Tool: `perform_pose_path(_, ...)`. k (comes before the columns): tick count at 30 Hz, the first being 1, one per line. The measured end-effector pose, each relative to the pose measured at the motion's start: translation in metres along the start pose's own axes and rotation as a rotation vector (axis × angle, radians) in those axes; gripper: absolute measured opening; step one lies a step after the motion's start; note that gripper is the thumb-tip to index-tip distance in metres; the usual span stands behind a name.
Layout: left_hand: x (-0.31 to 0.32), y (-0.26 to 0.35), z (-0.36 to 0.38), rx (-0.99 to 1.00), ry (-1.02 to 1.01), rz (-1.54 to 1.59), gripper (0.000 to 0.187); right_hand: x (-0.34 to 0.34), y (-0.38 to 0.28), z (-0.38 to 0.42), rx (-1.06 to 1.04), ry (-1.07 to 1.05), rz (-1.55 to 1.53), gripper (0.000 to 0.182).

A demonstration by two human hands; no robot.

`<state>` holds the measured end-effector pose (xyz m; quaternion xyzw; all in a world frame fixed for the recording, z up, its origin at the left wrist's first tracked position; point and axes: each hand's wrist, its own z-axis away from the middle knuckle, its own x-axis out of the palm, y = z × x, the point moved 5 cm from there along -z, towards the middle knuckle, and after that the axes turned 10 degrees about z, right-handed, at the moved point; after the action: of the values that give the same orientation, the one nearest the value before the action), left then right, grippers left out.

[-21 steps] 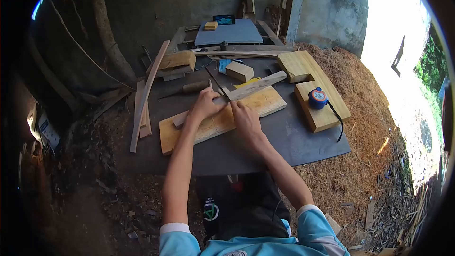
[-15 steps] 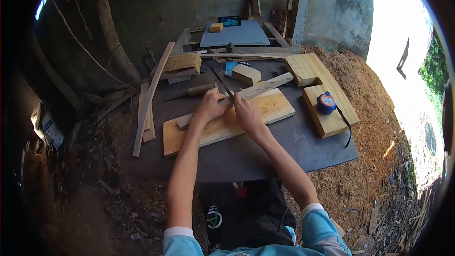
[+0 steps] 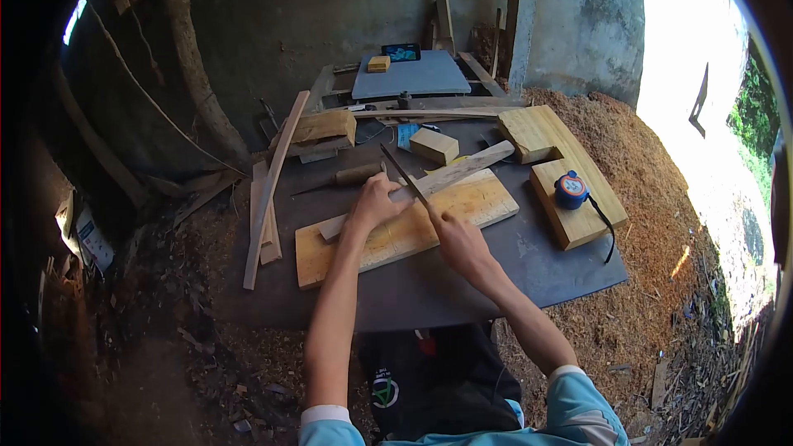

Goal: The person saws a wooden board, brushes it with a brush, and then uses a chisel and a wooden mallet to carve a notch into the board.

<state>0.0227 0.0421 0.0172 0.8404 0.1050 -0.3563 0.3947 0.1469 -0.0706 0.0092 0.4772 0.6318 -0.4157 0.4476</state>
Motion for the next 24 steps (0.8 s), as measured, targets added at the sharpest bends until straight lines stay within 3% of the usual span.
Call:
perform_pose_path(4,0.004,-0.012,-0.002,-0.088,-0.023,-0.006,0.031,0.016,-0.012,-0.060,-0.011,0.136,0.077,0.045)
perform_pose_path(7,0.002,0.000,0.006,-0.102,-0.004,0.051,0.034,-0.005,-0.006,0.010,0.006,0.076,-0.013,0.053)
perform_pose_path(9,0.000,-0.004,0.006,-0.110,0.021,-0.007,0.036,-0.023,-0.008,0.057,0.091,-0.161,0.012,0.058)
perform_pose_path(12,0.005,0.004,0.009,-0.097,-0.018,0.029,0.033,-0.011,-0.006,0.033,0.087,-0.030,-0.033,0.060)
perform_pose_path(15,0.003,0.000,0.004,-0.055,-0.054,0.018,0.030,0.013,-0.004,-0.048,-0.013,0.137,0.018,0.057)
perform_pose_path(18,0.005,-0.003,0.007,-0.082,-0.031,0.019,0.030,0.016,-0.009,-0.016,-0.008,0.118,0.131,0.056)
perform_pose_path(20,0.003,-0.003,0.009,-0.100,0.003,0.012,0.031,-0.015,-0.012,0.059,0.079,-0.088,0.036,0.054)
perform_pose_path(23,0.003,0.003,0.001,-0.083,-0.014,-0.001,0.035,-0.037,-0.012,0.078,0.050,-0.158,0.045,0.054)
perform_pose_path(24,0.005,0.004,0.007,-0.067,-0.046,-0.009,0.036,-0.029,-0.010,0.064,0.034,-0.090,0.014,0.055)
